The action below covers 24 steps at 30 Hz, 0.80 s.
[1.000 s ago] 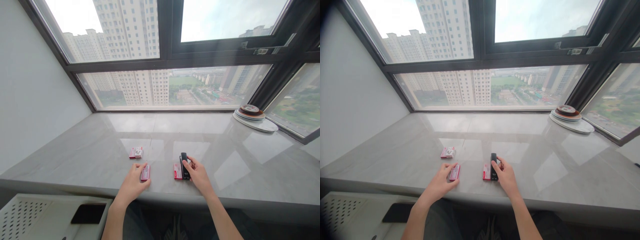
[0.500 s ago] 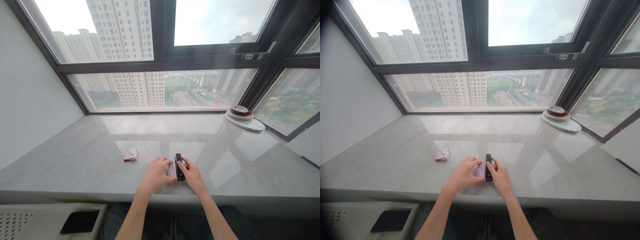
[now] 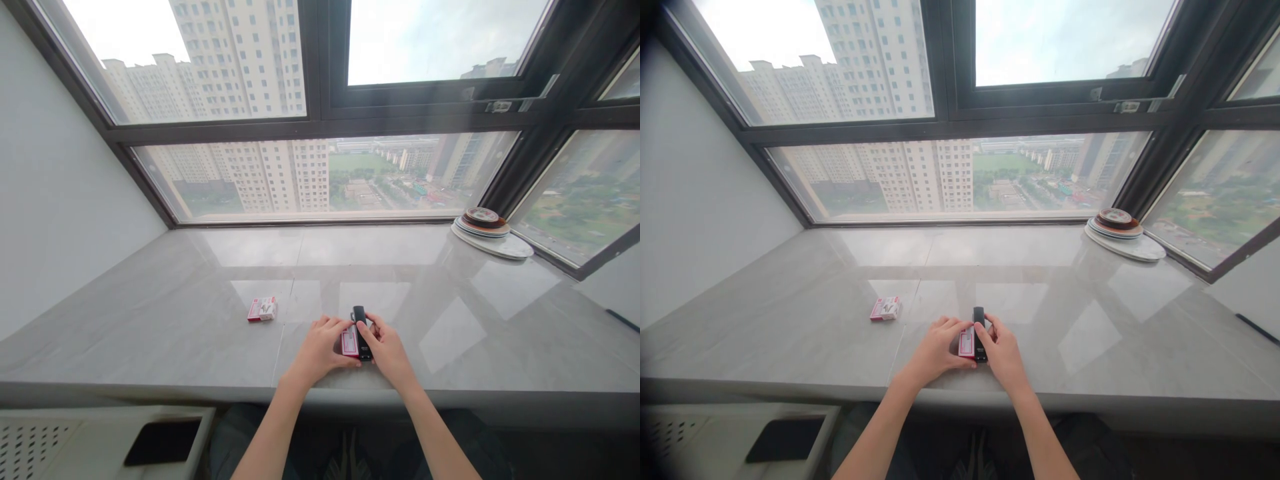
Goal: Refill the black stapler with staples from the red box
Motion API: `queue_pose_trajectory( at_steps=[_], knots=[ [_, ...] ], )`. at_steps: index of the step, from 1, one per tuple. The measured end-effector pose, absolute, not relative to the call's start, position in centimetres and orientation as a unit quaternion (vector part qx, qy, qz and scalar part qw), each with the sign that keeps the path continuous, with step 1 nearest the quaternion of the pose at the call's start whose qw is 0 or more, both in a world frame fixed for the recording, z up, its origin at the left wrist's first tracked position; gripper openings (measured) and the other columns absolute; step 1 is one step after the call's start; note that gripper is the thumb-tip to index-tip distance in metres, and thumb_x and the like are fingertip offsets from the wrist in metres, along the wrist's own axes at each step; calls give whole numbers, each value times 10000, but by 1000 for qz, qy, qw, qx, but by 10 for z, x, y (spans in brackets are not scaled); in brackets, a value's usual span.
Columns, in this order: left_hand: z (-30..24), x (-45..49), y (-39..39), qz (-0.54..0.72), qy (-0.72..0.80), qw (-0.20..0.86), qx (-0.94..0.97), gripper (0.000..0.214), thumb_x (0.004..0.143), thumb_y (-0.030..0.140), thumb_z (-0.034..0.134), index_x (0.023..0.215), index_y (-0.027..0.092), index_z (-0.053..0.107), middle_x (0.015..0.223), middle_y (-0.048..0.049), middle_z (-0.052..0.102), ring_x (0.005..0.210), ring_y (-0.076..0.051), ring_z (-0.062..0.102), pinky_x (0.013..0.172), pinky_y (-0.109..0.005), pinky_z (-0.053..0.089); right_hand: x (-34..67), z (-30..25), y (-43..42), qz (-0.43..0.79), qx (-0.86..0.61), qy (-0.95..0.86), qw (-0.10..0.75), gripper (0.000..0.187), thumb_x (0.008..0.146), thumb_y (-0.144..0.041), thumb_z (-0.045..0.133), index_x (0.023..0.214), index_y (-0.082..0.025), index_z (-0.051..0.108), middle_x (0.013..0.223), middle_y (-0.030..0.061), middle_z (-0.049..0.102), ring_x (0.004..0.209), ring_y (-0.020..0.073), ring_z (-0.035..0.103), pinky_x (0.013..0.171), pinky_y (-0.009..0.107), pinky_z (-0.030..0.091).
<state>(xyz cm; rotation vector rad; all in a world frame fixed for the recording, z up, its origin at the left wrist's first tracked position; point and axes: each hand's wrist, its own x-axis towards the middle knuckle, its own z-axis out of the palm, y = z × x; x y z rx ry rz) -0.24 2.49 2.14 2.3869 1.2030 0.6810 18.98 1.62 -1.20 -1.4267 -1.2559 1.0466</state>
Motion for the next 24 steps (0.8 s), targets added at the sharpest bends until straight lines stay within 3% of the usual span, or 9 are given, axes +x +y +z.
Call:
queue_pose_trajectory(
  at_steps=[3,6,8,10,15,18,20,24],
  knots=[
    [25,-11,25,285,420,192,840,822,758,616,801,1476,388,471,1361,-16,602,1219,-263,543,1057,-404,450,189,-11,15,426,-582,-509,469,658,882,-680,595,1330,-200,631,698,-50,433,530,129,475,359,210,414],
    [33,-47,43,371,484,142,779,414,1018,480,490,1403,346,562,1340,-35,611,1251,-239,533,1104,-407,416,189,-10,13,427,-586,-502,471,644,880,-678,599,1306,-197,643,695,-52,416,520,123,460,359,207,410],
    [37,-84,64,409,575,87,703,398,1052,370,355,1348,293,609,1325,-52,625,1252,-243,530,1128,-428,391,188,-8,12,428,-587,-500,472,638,878,-675,603,1289,-189,650,699,-50,416,524,122,459,362,206,413],
    [38,-125,83,370,659,67,651,442,1025,315,316,1356,271,606,1379,-57,605,1308,-263,486,1166,-463,341,189,-6,11,431,-585,-499,472,629,881,-672,603,1283,-190,650,701,-49,419,522,120,459,366,207,421],
    [26,-199,91,293,674,125,666,465,866,337,485,1281,253,678,1442,-47,585,1383,-304,450,1179,-479,340,189,-4,12,438,-588,-493,468,620,876,-666,613,1277,-195,651,691,-51,424,513,121,460,368,209,428],
    [13,-218,69,224,660,167,697,647,752,364,592,1389,253,610,1533,-40,496,1442,-310,390,1207,-444,317,189,-6,13,436,-590,-492,468,622,869,-666,621,1276,-197,656,689,-50,422,523,125,461,366,209,422],
    [11,-222,50,182,656,180,709,728,745,381,612,1461,272,538,1551,-39,459,1447,-300,378,1213,-422,308,189,-6,13,436,-590,-492,468,628,864,-669,624,1279,-200,658,693,-47,428,534,128,459,370,210,420],
    [30,-198,16,153,664,190,707,595,767,447,654,1341,291,622,1287,-56,618,1240,-298,550,1102,-414,432,189,-6,13,437,-590,-491,468,646,858,-676,627,1284,-191,655,698,-41,437,552,132,458,378,212,417]
  ],
)
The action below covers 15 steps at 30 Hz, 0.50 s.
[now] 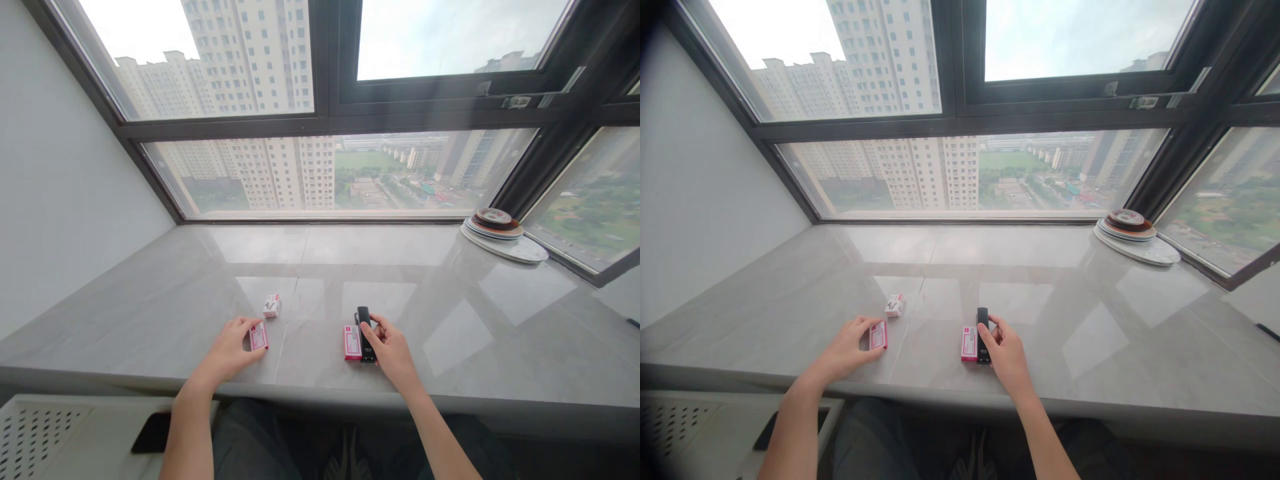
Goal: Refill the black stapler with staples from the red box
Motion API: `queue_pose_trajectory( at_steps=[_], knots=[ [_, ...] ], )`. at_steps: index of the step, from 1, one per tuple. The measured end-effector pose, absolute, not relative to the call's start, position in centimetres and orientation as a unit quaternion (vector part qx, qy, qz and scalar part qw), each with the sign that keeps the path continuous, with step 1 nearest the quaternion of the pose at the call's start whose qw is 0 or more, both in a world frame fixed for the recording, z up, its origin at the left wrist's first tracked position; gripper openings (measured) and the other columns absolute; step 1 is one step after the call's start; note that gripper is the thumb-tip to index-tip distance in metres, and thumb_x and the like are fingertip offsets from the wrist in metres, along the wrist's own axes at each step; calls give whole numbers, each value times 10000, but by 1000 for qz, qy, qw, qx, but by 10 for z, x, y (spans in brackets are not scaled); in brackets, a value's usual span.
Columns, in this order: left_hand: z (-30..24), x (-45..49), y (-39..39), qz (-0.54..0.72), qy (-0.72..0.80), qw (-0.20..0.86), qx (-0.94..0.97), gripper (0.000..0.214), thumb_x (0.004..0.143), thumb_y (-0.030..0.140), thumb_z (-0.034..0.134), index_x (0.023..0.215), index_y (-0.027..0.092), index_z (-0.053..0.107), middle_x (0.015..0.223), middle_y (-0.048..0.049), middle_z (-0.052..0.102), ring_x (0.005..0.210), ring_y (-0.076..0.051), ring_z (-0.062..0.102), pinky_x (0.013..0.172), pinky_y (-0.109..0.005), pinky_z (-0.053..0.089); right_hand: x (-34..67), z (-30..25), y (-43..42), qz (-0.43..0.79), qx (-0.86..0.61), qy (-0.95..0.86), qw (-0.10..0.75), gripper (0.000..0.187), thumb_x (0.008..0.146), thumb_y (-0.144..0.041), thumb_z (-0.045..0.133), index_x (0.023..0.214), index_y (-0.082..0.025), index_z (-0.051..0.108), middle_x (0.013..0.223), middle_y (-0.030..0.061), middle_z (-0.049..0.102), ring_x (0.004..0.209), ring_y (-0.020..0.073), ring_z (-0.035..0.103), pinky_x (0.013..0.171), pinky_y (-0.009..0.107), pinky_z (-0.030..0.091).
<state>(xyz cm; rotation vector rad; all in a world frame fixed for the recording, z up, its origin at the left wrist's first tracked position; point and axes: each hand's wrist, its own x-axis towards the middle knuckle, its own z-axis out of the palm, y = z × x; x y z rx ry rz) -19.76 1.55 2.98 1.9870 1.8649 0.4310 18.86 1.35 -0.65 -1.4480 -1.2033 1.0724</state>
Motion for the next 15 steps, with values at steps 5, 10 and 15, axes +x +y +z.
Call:
queue_pose_trajectory(
  at_steps=[5,10,15],
  knots=[
    [68,-103,-2,178,537,305,766,512,778,407,707,1280,335,638,1165,-8,647,1038,-220,638,942,-314,522,189,-6,13,431,-592,-495,468,646,862,-679,619,1279,-186,653,696,-40,443,549,133,469,378,210,412],
    [74,-20,10,244,455,253,818,627,745,316,755,1352,315,600,1226,-40,636,1152,-257,591,1026,-368,482,189,-6,13,427,-586,-503,470,645,872,-683,604,1286,-191,643,686,-48,461,499,124,467,374,222,409],
    [55,-1,20,247,436,266,823,610,766,312,783,1344,357,594,1244,-23,648,1182,-261,583,1019,-379,487,190,-7,13,412,-584,-514,474,635,888,-679,588,1267,-173,651,679,-44,478,521,130,484,417,228,409]
  ],
)
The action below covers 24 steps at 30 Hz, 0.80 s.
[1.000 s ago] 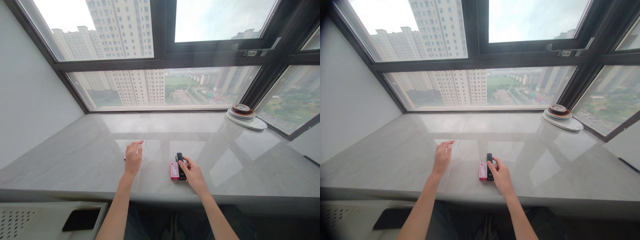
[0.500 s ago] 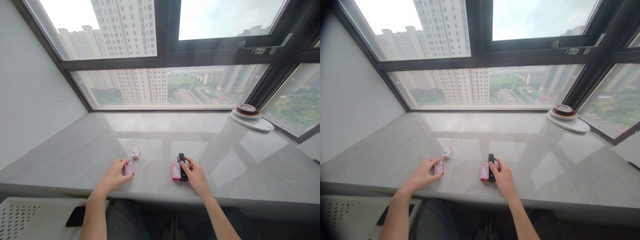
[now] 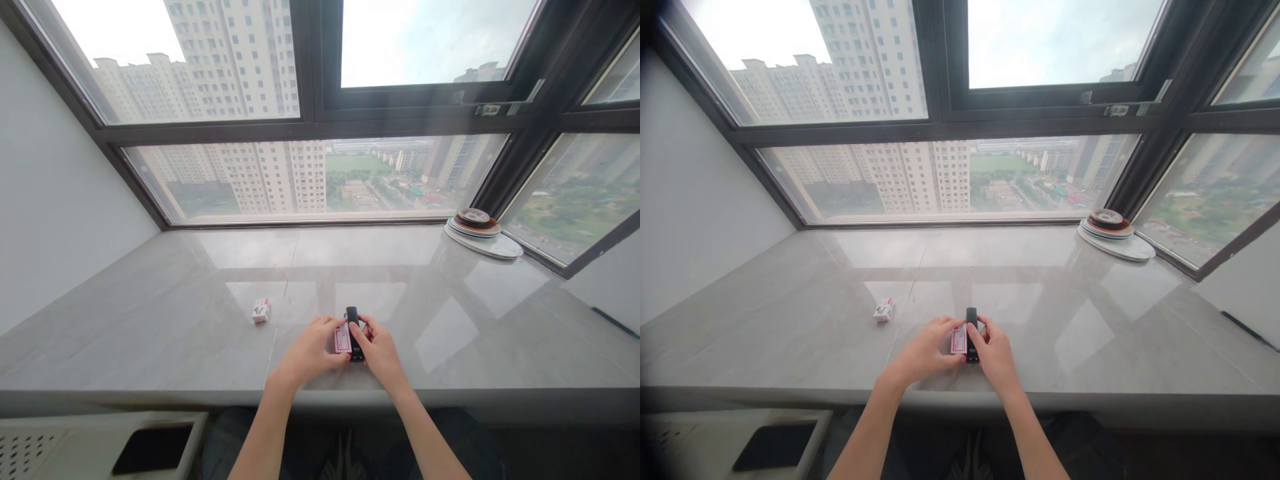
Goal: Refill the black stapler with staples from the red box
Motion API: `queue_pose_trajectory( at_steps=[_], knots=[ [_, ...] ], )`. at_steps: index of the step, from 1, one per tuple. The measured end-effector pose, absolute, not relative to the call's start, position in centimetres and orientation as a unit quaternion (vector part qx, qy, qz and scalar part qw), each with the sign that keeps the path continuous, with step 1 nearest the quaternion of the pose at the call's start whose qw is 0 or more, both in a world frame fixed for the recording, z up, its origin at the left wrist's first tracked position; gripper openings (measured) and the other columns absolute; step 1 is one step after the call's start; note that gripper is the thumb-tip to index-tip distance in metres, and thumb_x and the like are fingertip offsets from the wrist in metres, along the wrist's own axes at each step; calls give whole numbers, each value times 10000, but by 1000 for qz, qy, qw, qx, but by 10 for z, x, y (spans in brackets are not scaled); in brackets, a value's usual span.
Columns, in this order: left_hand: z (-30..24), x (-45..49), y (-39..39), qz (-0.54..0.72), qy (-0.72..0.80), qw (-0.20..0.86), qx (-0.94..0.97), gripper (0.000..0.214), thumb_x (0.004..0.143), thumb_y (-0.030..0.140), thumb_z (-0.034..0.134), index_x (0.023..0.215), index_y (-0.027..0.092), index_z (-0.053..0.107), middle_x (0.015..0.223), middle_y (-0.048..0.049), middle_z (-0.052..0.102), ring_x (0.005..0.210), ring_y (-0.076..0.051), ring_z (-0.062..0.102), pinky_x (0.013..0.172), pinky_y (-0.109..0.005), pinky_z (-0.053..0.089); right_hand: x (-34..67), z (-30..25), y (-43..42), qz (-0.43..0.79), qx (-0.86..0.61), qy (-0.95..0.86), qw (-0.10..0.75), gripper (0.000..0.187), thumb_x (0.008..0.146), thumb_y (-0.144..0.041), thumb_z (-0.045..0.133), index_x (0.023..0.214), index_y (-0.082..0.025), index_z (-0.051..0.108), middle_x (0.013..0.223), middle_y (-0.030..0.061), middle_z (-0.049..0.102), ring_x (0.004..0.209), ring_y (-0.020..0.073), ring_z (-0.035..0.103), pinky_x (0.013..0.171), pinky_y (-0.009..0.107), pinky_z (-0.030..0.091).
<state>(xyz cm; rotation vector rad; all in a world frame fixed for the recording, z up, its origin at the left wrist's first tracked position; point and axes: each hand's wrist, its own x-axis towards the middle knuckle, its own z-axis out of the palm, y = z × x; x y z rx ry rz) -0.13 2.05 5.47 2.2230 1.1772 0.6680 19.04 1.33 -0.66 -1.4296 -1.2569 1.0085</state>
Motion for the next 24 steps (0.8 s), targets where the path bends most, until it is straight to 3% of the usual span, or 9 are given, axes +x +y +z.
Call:
queue_pose_trajectory(
  at_steps=[14,19,21,24],
  knots=[
    [31,4,19,286,439,280,805,769,664,359,917,1352,320,578,1243,-61,643,1189,-293,580,1023,-436,474,190,-6,13,377,-588,-539,472,662,898,-711,546,1243,-160,672,693,-19,510,629,163,506,525,250,425],
    [25,-1,13,286,448,262,806,950,682,508,889,1499,360,428,1393,-65,550,1304,-282,505,1084,-414,439,195,-3,6,364,-589,-525,496,684,933,-688,511,1353,-156,602,710,-32,489,664,164,504,665,278,461],
    [25,-18,15,311,488,221,785,776,819,565,758,1495,361,435,1404,-64,521,1322,-260,489,1092,-394,428,202,-4,-3,364,-592,-510,508,711,942,-673,508,1426,-153,542,732,-35,467,683,162,495,707,283,459],
    [29,-66,28,370,623,98,682,436,998,524,481,1338,272,588,1193,-92,596,1161,-256,570,1011,-393,461,211,-6,-17,385,-606,-509,476,805,869,-671,625,1474,-154,504,751,-38,455,645,150,457,648,276,433]
  ],
)
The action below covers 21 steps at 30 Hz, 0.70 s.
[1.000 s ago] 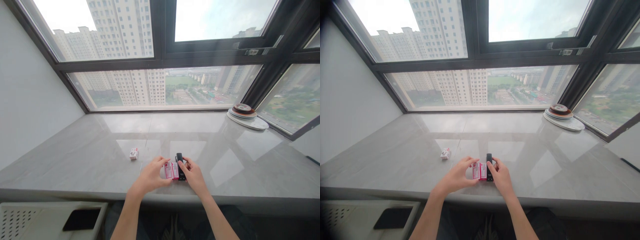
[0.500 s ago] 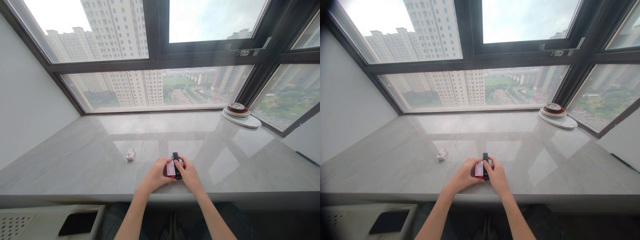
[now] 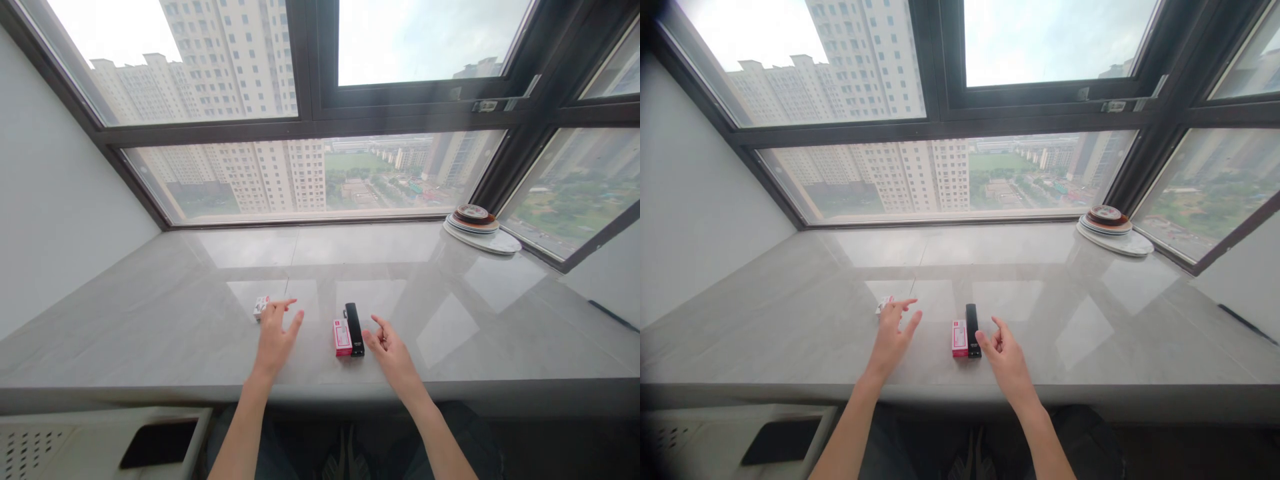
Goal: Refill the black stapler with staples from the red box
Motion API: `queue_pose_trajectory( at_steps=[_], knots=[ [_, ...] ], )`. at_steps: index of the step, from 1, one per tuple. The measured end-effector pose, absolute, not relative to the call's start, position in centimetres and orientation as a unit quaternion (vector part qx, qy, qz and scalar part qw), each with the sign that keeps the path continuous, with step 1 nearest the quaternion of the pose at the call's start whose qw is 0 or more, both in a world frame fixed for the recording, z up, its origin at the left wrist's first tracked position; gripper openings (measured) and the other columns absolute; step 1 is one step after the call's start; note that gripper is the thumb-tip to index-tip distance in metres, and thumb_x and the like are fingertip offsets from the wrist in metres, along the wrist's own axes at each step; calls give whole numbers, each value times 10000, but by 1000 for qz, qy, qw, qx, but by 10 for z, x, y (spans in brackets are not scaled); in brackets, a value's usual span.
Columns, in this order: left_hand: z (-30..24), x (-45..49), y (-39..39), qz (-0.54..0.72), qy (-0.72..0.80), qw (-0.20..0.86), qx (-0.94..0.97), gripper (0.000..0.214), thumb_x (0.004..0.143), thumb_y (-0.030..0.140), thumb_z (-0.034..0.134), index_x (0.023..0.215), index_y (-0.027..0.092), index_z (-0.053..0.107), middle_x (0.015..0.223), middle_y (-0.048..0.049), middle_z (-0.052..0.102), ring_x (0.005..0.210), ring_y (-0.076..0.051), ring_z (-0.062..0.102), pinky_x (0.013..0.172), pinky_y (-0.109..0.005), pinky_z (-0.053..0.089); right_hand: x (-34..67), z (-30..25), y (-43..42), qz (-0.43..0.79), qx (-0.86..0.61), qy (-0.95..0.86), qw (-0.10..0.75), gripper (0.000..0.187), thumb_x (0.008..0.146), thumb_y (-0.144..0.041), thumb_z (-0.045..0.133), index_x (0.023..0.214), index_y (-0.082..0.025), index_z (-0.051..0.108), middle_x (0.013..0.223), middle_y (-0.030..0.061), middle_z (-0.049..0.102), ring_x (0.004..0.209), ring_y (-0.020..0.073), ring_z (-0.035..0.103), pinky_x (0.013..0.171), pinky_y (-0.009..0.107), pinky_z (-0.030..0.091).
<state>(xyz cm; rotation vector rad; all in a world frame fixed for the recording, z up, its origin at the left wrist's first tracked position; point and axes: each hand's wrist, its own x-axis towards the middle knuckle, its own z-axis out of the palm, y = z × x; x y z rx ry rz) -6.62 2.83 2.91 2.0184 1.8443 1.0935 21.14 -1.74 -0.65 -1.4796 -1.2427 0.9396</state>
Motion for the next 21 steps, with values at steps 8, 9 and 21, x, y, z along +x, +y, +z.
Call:
queue_pose_trajectory(
  at_steps=[8,9,21],
  knots=[
    [37,-125,75,254,759,118,587,392,1015,500,370,1149,260,651,827,-54,693,840,-266,663,728,-314,427,210,11,-20,356,-623,-613,331,1006,632,-505,878,1517,-237,483,692,-40,566,637,189,543,590,272,367],
    [35,-114,77,252,739,130,611,378,1017,499,376,1097,272,667,812,-42,700,829,-252,666,718,-298,418,208,14,-19,351,-617,-627,320,959,641,-475,874,1497,-250,504,692,-33,599,648,200,569,594,271,361],
    [24,12,57,248,560,214,761,537,1082,509,159,1133,311,656,853,-2,741,856,-203,699,869,-312,409,201,16,-12,284,-579,-708,288,626,761,-322,772,1361,-306,593,828,19,749,737,248,676,637,264,331]
  ],
)
